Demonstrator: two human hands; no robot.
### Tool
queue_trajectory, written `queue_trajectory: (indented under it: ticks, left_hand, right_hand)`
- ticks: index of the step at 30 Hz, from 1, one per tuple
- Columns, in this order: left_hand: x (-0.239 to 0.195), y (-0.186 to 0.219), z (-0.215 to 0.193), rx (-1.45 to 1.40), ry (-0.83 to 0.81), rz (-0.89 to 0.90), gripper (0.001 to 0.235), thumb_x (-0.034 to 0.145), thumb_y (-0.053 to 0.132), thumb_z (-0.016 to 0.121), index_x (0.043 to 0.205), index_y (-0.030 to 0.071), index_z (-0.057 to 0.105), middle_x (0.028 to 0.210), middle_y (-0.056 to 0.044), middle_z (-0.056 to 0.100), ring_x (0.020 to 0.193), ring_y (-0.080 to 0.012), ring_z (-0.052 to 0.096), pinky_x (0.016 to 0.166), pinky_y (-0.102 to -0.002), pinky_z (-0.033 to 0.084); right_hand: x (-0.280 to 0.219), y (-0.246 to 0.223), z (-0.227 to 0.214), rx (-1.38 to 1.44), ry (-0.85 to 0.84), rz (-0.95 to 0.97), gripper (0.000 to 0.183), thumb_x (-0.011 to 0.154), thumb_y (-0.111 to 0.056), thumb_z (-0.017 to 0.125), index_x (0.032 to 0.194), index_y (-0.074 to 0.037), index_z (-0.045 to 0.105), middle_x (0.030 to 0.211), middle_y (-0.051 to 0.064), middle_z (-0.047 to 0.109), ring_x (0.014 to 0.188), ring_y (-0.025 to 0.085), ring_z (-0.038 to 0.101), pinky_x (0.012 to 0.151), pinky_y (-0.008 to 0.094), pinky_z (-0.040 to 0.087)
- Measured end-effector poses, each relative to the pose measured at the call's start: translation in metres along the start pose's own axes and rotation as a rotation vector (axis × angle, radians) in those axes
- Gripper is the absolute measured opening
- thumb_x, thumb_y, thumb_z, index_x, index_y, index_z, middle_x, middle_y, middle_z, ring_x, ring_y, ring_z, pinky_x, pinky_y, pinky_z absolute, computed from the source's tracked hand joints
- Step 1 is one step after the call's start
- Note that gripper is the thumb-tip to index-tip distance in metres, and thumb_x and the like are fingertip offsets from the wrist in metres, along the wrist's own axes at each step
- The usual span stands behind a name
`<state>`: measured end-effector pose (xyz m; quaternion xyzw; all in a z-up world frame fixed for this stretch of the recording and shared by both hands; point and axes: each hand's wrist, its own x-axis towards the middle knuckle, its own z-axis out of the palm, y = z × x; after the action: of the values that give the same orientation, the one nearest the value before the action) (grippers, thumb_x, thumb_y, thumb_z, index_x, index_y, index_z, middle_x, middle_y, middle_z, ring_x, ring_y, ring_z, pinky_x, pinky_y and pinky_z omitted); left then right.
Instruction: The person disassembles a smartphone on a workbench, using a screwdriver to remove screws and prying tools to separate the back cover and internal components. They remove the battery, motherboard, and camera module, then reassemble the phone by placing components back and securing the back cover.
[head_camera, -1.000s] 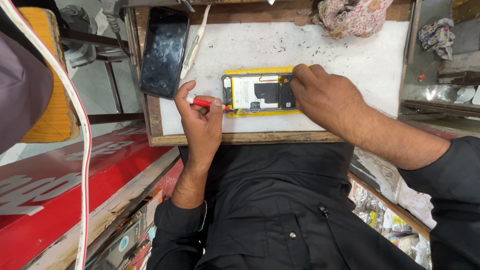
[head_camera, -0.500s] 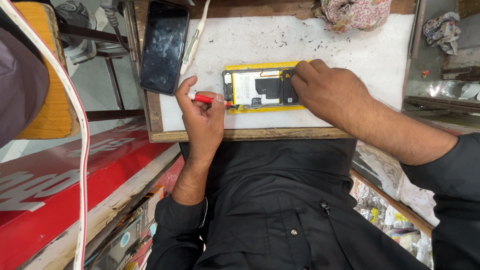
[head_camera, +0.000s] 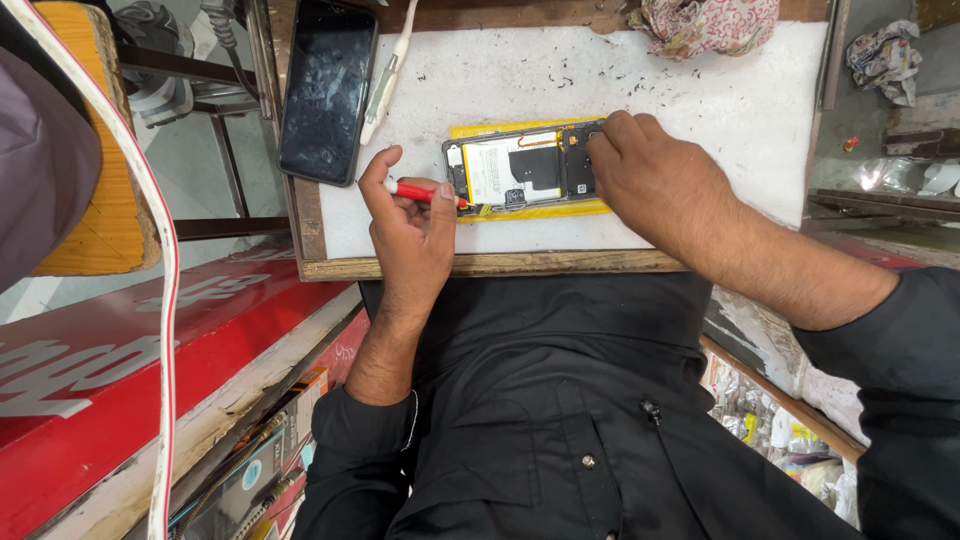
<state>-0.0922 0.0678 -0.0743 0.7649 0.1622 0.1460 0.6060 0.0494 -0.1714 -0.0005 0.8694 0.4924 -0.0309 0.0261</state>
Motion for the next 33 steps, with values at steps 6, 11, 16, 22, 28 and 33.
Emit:
queue_trajectory:
  ticks: [6, 11, 16, 22, 28, 33]
  left_hand:
    - [0.000, -0.004, 0.001, -0.003, 0.003, 0.001, 0.058, 0.105, 0.002, 0.064, 0.151, 0.003, 0.030, 0.102, -0.012, 0.070, 0.087, -0.0098, 0.067, 0.078, -0.025, 0.057]
    - [-0.004, 0.006, 0.004, 0.045, 0.036, 0.130, 0.056, 0.105, 0.000, 0.064, 0.151, 0.003, 0.030, 0.103, -0.014, 0.070, 0.093, -0.0164, 0.071, 0.084, -0.030, 0.059]
    - [-0.013, 0.024, 0.030, 0.001, -0.074, 0.298, 0.055, 0.107, 0.002, 0.065, 0.149, 0.005, 0.031, 0.100, -0.009, 0.071, 0.090, -0.0178, 0.074, 0.086, -0.031, 0.060]
    - [0.008, 0.034, 0.057, -0.007, -0.236, 0.193, 0.058, 0.101, 0.004, 0.069, 0.149, 0.004, 0.036, 0.095, -0.009, 0.070, 0.090, -0.0198, 0.074, 0.086, -0.034, 0.060]
    - [0.008, 0.028, 0.053, 0.019, -0.251, 0.208, 0.058, 0.103, 0.006, 0.068, 0.150, 0.005, 0.034, 0.096, -0.007, 0.070, 0.093, -0.0199, 0.074, 0.089, -0.035, 0.060]
    - [0.011, 0.023, 0.055, 0.032, -0.268, 0.207, 0.059, 0.101, 0.005, 0.068, 0.149, 0.005, 0.034, 0.096, -0.008, 0.069, 0.093, -0.0200, 0.075, 0.090, -0.035, 0.060]
  right_hand:
    - [0.005, 0.005, 0.003, 0.072, -0.074, 0.028, 0.026, 0.089, -0.020, 0.069, 0.102, 0.001, 0.061, 0.100, 0.015, 0.060, 0.096, 0.028, 0.066, 0.066, 0.035, 0.062]
    - [0.008, 0.007, -0.001, 0.072, -0.116, 0.014, 0.026, 0.089, -0.018, 0.068, 0.104, 0.002, 0.061, 0.100, 0.016, 0.061, 0.094, 0.029, 0.068, 0.067, 0.037, 0.062]
    - [0.003, 0.006, -0.009, 0.060, -0.104, 0.012, 0.020, 0.086, -0.013, 0.067, 0.103, -0.003, 0.063, 0.100, 0.012, 0.065, 0.094, 0.028, 0.069, 0.066, 0.038, 0.061]
    - [0.001, -0.003, -0.009, 0.017, -0.057, 0.033, 0.017, 0.081, -0.012, 0.068, 0.096, -0.006, 0.063, 0.094, 0.009, 0.066, 0.088, 0.026, 0.071, 0.062, 0.037, 0.060]
    - [-0.004, -0.012, 0.001, -0.127, -0.033, 0.019, 0.019, 0.076, -0.013, 0.069, 0.091, -0.006, 0.061, 0.090, 0.007, 0.063, 0.083, 0.021, 0.070, 0.057, 0.032, 0.058]
    - [0.002, -0.012, 0.001, -0.256, -0.029, -0.001, 0.018, 0.078, -0.017, 0.070, 0.090, -0.008, 0.060, 0.086, 0.005, 0.060, 0.078, 0.016, 0.067, 0.054, 0.028, 0.056]
